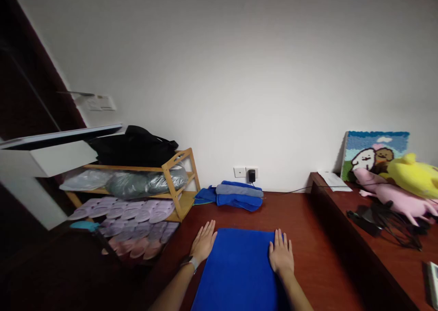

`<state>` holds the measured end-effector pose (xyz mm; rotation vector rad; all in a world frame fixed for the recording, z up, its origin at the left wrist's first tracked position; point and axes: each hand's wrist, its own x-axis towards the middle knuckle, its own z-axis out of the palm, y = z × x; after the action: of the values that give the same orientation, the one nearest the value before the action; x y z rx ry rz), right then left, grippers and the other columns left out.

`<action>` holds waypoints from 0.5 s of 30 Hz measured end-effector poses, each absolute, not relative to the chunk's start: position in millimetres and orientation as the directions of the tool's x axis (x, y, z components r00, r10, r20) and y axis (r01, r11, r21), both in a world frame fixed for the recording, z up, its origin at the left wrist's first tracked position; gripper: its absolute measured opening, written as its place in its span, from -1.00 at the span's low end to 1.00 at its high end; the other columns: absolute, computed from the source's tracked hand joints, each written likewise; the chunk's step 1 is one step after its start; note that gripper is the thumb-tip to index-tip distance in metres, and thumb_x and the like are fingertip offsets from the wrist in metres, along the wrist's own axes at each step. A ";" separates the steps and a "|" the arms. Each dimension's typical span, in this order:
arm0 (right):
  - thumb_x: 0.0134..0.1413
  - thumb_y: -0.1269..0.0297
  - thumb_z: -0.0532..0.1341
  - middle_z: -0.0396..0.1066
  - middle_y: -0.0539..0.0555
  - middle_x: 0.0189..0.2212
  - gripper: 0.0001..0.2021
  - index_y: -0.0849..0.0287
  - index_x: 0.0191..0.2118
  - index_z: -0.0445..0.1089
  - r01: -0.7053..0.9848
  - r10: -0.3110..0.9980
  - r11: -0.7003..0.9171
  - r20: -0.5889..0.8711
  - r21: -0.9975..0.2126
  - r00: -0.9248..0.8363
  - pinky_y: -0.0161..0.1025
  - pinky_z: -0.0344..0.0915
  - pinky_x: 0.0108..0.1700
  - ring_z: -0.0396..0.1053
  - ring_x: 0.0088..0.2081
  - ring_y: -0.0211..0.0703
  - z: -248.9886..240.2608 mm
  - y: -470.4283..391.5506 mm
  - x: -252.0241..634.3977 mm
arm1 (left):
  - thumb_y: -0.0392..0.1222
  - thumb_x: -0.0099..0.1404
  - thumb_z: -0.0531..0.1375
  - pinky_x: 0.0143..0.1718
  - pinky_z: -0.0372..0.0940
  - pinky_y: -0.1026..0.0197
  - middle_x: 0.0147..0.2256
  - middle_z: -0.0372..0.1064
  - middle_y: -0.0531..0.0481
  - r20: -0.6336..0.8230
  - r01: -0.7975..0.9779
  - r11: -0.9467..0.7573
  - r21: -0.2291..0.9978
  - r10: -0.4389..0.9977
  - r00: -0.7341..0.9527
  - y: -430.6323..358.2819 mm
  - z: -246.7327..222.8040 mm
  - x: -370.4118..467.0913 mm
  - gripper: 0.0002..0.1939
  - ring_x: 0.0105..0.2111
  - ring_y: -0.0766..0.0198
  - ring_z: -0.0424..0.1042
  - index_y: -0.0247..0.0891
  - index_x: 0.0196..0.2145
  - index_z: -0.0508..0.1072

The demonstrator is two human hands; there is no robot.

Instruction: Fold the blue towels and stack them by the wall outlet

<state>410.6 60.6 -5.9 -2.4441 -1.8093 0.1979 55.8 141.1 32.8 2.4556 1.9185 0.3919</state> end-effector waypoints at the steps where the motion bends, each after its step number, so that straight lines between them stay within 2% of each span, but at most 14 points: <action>1: 0.36 0.03 -0.32 -0.29 0.03 0.51 -0.30 0.27 0.49 -0.27 0.944 0.956 -0.293 -0.055 -0.150 0.288 0.05 -0.34 0.47 -0.34 0.50 0.02 -5.5 61.1 410.8 | -0.09 0.53 -0.17 0.40 -0.02 -0.13 0.40 0.07 -0.17 0.222 0.954 -0.257 0.152 0.950 0.221 139.8 33.9 60.9 -0.42 0.42 0.05 0.01 -0.29 0.42 0.12; 3: 0.36 0.03 -0.34 -0.31 0.01 0.51 -0.30 0.27 0.49 -0.29 0.946 0.957 -0.291 -0.062 -0.144 0.285 0.04 -0.35 0.47 -0.35 0.50 0.00 -4.3 61.0 411.0 | -0.15 0.54 -0.22 0.41 -0.02 -0.11 0.40 0.08 -0.16 0.289 0.944 -0.295 0.148 0.926 0.244 132.4 36.1 82.5 -0.42 0.42 0.09 0.01 -0.29 0.42 0.10; 5: 0.36 0.02 -0.35 -0.32 0.01 0.51 -0.30 0.27 0.49 -0.30 0.948 0.958 -0.285 -0.065 -0.142 0.279 0.03 -0.35 0.47 -0.36 0.50 0.00 -2.4 59.8 410.8 | -0.15 0.55 -0.23 0.41 -0.02 -0.09 0.40 0.11 -0.13 0.352 0.905 -0.402 0.141 0.875 0.334 117.8 36.4 119.0 -0.43 0.41 0.11 0.03 -0.26 0.42 0.10; 9: 0.36 0.04 -0.35 -0.30 0.04 0.51 -0.30 0.29 0.49 -0.29 0.950 0.958 -0.285 -0.073 -0.130 0.277 0.03 -0.33 0.47 -0.35 0.50 0.01 0.7 57.0 410.0 | 0.03 0.56 -0.20 0.43 -0.05 -0.09 0.43 0.01 -0.03 0.325 0.743 -0.646 0.177 0.750 0.576 80.0 24.5 205.9 -0.41 0.43 0.12 -0.04 -0.13 0.44 0.05; 12: 0.36 0.06 -0.33 -0.29 0.03 0.51 -0.31 0.29 0.49 -0.29 0.950 0.957 -0.288 -0.071 -0.119 0.281 0.03 -0.32 0.47 -0.34 0.50 0.01 -0.9 56.7 410.5 | 0.11 0.54 -0.22 0.43 -0.06 -0.14 0.44 -0.02 -0.05 0.244 0.735 -0.628 0.255 0.778 0.579 66.5 11.3 237.9 -0.37 0.44 0.08 -0.06 -0.11 0.45 0.02; 15: 0.36 0.04 -0.33 -0.27 0.06 0.50 -0.30 0.30 0.49 -0.28 0.953 0.961 -0.275 -0.051 -0.123 0.271 0.04 -0.31 0.47 -0.31 0.49 0.02 -5.4 57.6 412.0 | 0.19 0.53 -0.24 0.44 -0.11 -0.14 0.45 -0.05 -0.07 0.171 0.793 -0.545 0.273 0.839 0.517 74.4 6.6 221.3 -0.33 0.45 0.08 -0.10 -0.13 0.45 0.02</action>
<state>412.0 57.6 -5.4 -2.4494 -1.8484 0.1773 221.3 74.4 6.6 2.5932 1.4063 0.4260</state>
